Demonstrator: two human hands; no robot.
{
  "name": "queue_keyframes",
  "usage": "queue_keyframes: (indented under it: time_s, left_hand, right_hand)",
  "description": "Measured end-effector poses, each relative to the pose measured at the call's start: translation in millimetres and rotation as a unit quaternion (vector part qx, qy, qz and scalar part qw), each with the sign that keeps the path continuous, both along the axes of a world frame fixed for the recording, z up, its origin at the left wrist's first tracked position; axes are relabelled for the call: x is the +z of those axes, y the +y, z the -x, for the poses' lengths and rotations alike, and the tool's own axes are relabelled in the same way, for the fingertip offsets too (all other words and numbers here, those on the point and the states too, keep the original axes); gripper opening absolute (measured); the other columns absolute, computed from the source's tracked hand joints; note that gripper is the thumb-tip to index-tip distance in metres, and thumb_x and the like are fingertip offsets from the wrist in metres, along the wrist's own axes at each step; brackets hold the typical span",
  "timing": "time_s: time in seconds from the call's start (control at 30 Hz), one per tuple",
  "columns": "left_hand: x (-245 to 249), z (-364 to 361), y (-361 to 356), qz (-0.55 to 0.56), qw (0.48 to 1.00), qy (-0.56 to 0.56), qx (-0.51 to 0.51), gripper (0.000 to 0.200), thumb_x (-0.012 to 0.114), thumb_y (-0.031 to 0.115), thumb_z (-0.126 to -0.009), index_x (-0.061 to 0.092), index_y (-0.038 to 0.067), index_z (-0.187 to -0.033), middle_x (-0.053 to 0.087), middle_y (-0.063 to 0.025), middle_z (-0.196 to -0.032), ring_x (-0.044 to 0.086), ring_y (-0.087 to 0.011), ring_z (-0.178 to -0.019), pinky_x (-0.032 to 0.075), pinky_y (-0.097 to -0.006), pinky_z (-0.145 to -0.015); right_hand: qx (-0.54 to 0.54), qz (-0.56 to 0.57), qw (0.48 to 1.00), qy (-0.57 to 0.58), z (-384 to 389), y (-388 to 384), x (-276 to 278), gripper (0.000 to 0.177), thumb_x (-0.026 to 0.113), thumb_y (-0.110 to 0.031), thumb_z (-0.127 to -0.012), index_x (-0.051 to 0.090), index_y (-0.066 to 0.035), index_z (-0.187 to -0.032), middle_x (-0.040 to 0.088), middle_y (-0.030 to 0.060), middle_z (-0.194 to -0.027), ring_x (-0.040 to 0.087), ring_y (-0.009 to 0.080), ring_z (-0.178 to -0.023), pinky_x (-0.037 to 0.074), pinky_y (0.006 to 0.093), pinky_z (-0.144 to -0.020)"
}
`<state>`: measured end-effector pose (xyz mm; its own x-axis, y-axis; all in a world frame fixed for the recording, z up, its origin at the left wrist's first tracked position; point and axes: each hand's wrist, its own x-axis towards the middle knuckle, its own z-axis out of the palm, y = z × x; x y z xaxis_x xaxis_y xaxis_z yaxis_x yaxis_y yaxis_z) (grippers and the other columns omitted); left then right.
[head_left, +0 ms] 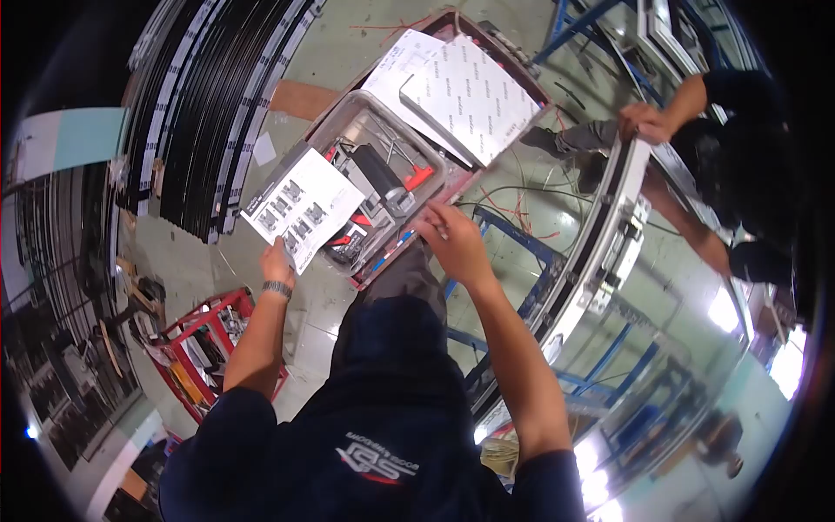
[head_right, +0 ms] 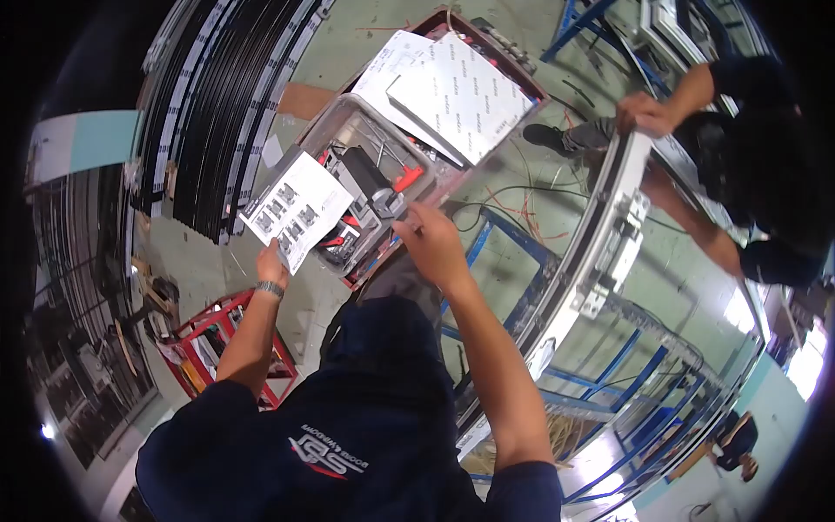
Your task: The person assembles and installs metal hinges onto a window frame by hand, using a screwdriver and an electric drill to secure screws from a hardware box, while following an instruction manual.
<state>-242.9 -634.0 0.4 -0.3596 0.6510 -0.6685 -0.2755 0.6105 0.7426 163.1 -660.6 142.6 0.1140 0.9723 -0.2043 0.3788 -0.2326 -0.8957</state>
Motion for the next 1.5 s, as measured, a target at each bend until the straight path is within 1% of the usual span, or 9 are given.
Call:
queue_keyframes:
  time_s: [0.27,0.43,0.8,0.97,1.03,1.1,1.13,1.37,1.5]
  left_hand:
    - [97,12,-44,0.071,0.993,-0.07,-0.058,0.027,0.053,0.024,-0.104,0.059,0.005,-0.122,0.07,-0.0064,-0.114,0.069,-0.0149,-0.097,0.057,-0.03,-0.07]
    - [108,10,-64,0.043,0.994,-0.095,0.014,0.029,0.054,0.025,-0.104,0.058,0.008,-0.128,0.068,-0.0048,-0.12,0.069,-0.0174,-0.104,0.06,-0.0356,-0.083]
    - [87,-15,-38,0.021,0.993,-0.12,0.004,0.023,0.055,0.023,-0.104,0.061,0.008,-0.12,0.07,-0.0067,-0.115,0.07,-0.0182,-0.099,0.06,-0.0355,-0.08]
    - [72,-29,-16,0.086,0.99,-0.071,-0.084,0.026,0.055,0.034,-0.103,0.06,0.009,-0.111,0.068,-0.0006,-0.092,0.063,-0.013,-0.069,0.054,-0.0275,-0.06]
    - [81,-15,-4,0.189,0.919,0.113,-0.328,0.044,0.063,0.047,-0.097,0.067,0.002,-0.094,0.069,-0.006,-0.076,0.064,-0.0156,-0.059,0.054,-0.0311,-0.059]
    - [65,34,-2,0.039,0.693,0.322,-0.644,0.055,0.067,0.05,-0.092,0.069,-0.005,-0.091,0.068,-0.0128,-0.064,0.067,-0.0169,-0.057,0.054,-0.0324,-0.053]
    - [96,17,16,0.143,0.666,0.318,-0.66,0.057,0.068,0.049,-0.091,0.069,-0.008,-0.093,0.068,-0.0142,-0.064,0.068,-0.0177,-0.057,0.054,-0.0322,-0.053]
    - [243,-255,-42,-0.047,0.645,-0.248,-0.721,0.075,0.071,0.03,-0.092,0.035,-0.002,-0.149,0.06,-0.0155,-0.129,0.061,-0.0207,-0.118,0.051,-0.0327,-0.094]
    - [289,-334,-133,-0.013,0.575,-0.379,-0.725,0.078,0.071,0.017,-0.091,0.026,0.002,-0.153,0.05,-0.0137,-0.141,0.052,-0.0203,-0.128,0.044,-0.0336,-0.105]
  right_hand:
    - [0.043,0.119,0.992,0.008,45,95,-100,0.066,0.082,-0.037,-0.076,0.058,0.007,-0.119,0.065,0.0288,-0.111,0.063,0.0427,-0.107,0.049,0.0452,-0.093]
    - [0.075,0.186,0.98,-0.014,58,106,-120,0.077,0.087,-0.037,-0.07,0.055,0.006,-0.125,0.068,0.026,-0.109,0.066,0.039,-0.103,0.052,0.0426,-0.088]
    - [0.029,0.212,0.946,0.242,17,86,-80,0.064,0.085,-0.026,-0.075,0.061,0.005,-0.125,0.07,0.0081,-0.101,0.065,0.0161,-0.09,0.052,0.0317,-0.08]
    - [-0.043,0.288,0.916,0.278,-27,27,2,0.078,0.087,-0.026,-0.074,0.054,0.008,-0.136,0.068,0.0131,-0.117,0.063,0.0176,-0.105,0.05,0.0319,-0.093]
    - [-0.068,0.245,0.918,0.304,-36,-18,33,0.081,0.087,-0.026,-0.074,0.052,0.006,-0.139,0.066,0.0135,-0.124,0.06,0.0189,-0.112,0.046,0.0318,-0.1]
    - [-0.097,0.226,0.925,0.291,-35,-59,85,0.095,0.089,-0.028,-0.071,0.043,0.007,-0.146,0.061,0.0164,-0.132,0.057,0.0212,-0.121,0.043,0.032,-0.105]
    - [-0.112,0.186,0.918,0.331,-40,-88,99,0.092,0.088,-0.026,-0.073,0.043,0.007,-0.145,0.06,0.0156,-0.134,0.054,0.0211,-0.124,0.039,0.0323,-0.108]
    - [-0.313,-0.048,0.849,0.424,-30,-256,143,0.077,0.083,-0.02,-0.079,0.047,0.002,-0.143,0.062,0.0059,-0.125,0.056,0.0136,-0.112,0.043,0.0284,-0.1]
    - [-0.485,-0.099,0.802,0.334,4,-306,163,0.073,0.082,-0.015,-0.079,0.048,0.003,-0.142,0.06,0.0071,-0.128,0.055,0.0136,-0.116,0.042,0.0292,-0.102]
